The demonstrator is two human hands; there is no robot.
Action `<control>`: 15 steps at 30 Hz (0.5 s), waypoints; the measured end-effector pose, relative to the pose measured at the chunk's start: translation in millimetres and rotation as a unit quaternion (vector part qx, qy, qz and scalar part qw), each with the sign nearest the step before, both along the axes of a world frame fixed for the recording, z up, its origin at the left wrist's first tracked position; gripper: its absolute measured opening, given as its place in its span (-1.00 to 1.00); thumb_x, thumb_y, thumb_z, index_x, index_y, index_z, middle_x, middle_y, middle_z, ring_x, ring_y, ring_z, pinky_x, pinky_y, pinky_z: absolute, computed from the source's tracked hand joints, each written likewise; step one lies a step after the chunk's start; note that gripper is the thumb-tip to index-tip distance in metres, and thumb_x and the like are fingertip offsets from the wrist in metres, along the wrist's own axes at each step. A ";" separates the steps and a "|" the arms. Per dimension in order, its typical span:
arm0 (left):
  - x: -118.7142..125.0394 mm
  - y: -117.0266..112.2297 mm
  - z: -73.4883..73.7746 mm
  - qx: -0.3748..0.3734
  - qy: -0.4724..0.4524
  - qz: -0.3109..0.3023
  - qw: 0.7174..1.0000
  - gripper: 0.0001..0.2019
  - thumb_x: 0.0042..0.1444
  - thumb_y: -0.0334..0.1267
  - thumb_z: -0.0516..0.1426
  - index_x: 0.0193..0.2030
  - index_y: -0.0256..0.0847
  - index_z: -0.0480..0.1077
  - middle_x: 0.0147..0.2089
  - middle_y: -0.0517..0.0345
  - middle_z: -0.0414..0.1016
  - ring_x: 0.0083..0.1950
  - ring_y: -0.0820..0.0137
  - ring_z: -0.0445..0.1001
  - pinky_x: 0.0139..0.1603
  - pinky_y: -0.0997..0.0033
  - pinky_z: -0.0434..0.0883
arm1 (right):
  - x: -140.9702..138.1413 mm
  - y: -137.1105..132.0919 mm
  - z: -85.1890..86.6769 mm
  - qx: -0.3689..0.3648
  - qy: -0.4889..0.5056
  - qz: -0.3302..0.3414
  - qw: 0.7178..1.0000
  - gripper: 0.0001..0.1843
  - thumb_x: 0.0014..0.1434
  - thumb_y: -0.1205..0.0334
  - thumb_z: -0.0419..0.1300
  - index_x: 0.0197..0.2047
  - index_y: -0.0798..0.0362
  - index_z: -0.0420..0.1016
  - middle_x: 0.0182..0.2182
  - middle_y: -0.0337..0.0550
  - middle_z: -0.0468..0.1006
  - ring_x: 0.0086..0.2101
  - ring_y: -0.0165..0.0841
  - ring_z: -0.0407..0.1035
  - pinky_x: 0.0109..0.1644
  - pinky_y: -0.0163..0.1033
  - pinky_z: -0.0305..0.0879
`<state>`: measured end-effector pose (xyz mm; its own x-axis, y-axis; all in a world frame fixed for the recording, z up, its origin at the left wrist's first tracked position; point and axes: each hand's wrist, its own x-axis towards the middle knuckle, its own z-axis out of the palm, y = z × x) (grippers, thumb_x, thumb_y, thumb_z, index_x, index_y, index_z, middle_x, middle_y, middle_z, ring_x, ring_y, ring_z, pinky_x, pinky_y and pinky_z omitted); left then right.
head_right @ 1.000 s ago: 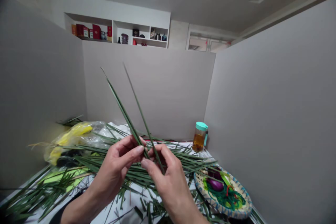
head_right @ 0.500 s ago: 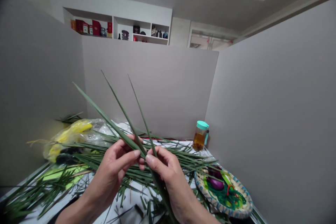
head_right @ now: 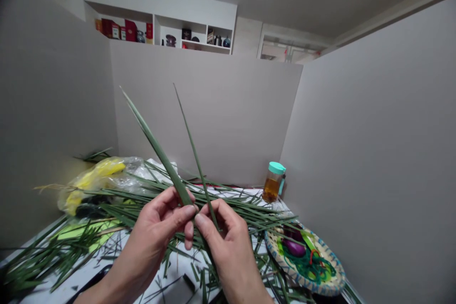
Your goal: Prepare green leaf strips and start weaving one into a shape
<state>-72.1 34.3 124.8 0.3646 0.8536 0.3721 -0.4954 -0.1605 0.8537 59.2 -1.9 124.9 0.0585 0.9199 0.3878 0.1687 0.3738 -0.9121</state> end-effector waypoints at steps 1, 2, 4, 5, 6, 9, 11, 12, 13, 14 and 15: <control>0.1 0.1 0.2 -0.001 -0.004 -0.001 1.000 -0.85 0.10 -0.25 0.26 -0.26 -0.22 0.40 -0.30 0.15 0.41 -0.55 0.57 0.28 -0.56 0.61 0.39 | 0.1 -1.0 -0.4 0.002 -0.005 -0.012 1.000 -0.70 0.18 0.01 0.21 -0.44 0.03 0.33 -0.51 -0.31 0.37 -0.46 -0.44 0.21 -0.36 -0.35 0.17; 0.1 0.3 0.6 -0.002 -0.008 -0.004 1.000 -0.86 0.09 -0.26 0.26 -0.26 -0.22 0.40 -0.29 0.16 0.41 -0.55 0.58 0.27 -0.58 0.62 0.37 | 0.0 -1.9 -0.7 0.006 -0.008 -0.014 1.000 -0.70 0.18 0.01 0.20 -0.44 0.03 0.33 -0.51 -0.31 0.36 -0.46 -0.44 0.21 -0.36 -0.35 0.17; -0.1 1.0 1.5 0.001 -0.014 -0.005 1.000 -0.85 0.08 -0.27 0.27 -0.26 -0.22 0.39 -0.32 0.18 0.39 -0.54 0.58 0.25 -0.59 0.65 0.35 | -0.6 -2.5 -0.7 0.008 -0.007 -0.003 1.000 -0.72 0.20 0.02 0.18 -0.41 0.02 0.34 -0.49 -0.31 0.37 -0.44 -0.43 0.23 -0.33 -0.34 0.20; -0.3 1.5 1.9 0.001 -0.015 -0.003 1.000 -0.84 0.08 -0.26 0.27 -0.26 -0.21 0.39 -0.33 0.19 0.38 -0.54 0.58 0.24 -0.60 0.66 0.34 | -0.9 -2.2 -0.4 0.008 -0.005 0.005 1.000 -0.73 0.21 0.02 0.18 -0.40 0.02 0.34 -0.47 -0.30 0.38 -0.42 -0.42 0.26 -0.30 -0.33 0.22; -0.6 1.9 2.0 0.002 -0.014 0.001 1.000 -0.83 0.08 -0.25 0.28 -0.25 -0.21 0.39 -0.34 0.19 0.37 -0.54 0.58 0.24 -0.60 0.66 0.34 | -1.1 -1.5 0.3 0.007 -0.004 0.012 1.000 -0.75 0.21 0.03 0.18 -0.38 0.02 0.34 -0.45 -0.29 0.39 -0.40 -0.41 0.28 -0.28 -0.33 0.23; -0.8 2.8 0.9 0.010 0.009 0.008 1.000 -0.77 0.06 -0.20 0.28 -0.21 -0.22 0.37 -0.39 0.22 0.32 -0.56 0.57 0.22 -0.64 0.64 0.31 | -1.5 2.6 4.9 0.005 0.015 0.026 1.000 -0.78 0.19 0.03 0.20 -0.29 0.00 0.36 -0.38 -0.28 0.43 -0.37 -0.41 0.32 -0.32 -0.35 0.24; 0.3 2.6 -1.1 0.017 0.044 -0.006 0.999 -0.73 0.08 -0.19 0.27 -0.15 -0.24 0.37 -0.44 0.24 0.29 -0.58 0.56 0.21 -0.64 0.64 0.30 | -1.9 6.4 9.8 0.005 0.026 0.028 0.999 -0.78 0.19 0.03 0.21 -0.24 0.00 0.37 -0.36 -0.29 0.43 -0.41 -0.45 0.30 -0.42 -0.39 0.19; 1.1 2.3 -2.1 0.020 0.065 -0.012 0.998 -0.72 0.09 -0.19 0.25 -0.10 -0.25 0.37 -0.44 0.25 0.29 -0.58 0.57 0.20 -0.65 0.64 0.29 | -2.2 8.4 12.5 0.004 0.028 0.028 0.999 -0.78 0.19 0.04 0.21 -0.23 -0.01 0.37 -0.37 -0.31 0.42 -0.43 -0.46 0.29 -0.45 -0.40 0.17; 2.0 1.9 -3.1 0.024 0.084 -0.015 0.996 -0.70 0.10 -0.20 0.24 -0.06 -0.25 0.36 -0.43 0.24 0.31 -0.59 0.57 0.21 -0.65 0.64 0.28 | -2.5 10.4 15.1 0.004 0.026 0.026 0.999 -0.79 0.19 0.05 0.22 -0.25 0.00 0.37 -0.40 -0.32 0.41 -0.44 -0.47 0.28 -0.45 -0.40 0.16; 2.8 1.6 -3.8 0.028 0.099 -0.017 0.995 -0.69 0.11 -0.22 0.22 -0.03 -0.24 0.36 -0.42 0.23 0.33 -0.59 0.57 0.21 -0.65 0.64 0.27 | -2.7 12.3 17.4 0.006 0.022 0.022 0.999 -0.80 0.19 0.07 0.22 -0.28 0.01 0.37 -0.43 -0.33 0.39 -0.44 -0.48 0.27 -0.43 -0.40 0.17; 3.6 1.4 -4.1 0.031 0.109 -0.017 0.993 -0.69 0.11 -0.22 0.21 -0.02 -0.24 0.35 -0.41 0.23 0.33 -0.59 0.58 0.21 -0.65 0.64 0.27 | -2.8 14.1 19.4 0.010 0.017 0.019 1.000 -0.80 0.19 0.08 0.22 -0.32 0.02 0.36 -0.45 -0.34 0.38 -0.44 -0.47 0.26 -0.41 -0.40 0.18</control>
<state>-68.5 35.8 120.6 0.4711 0.8170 0.3326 -0.3061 -0.2022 0.9303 56.3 12.1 144.2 0.0367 0.9139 0.4042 0.1226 0.3973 -0.9095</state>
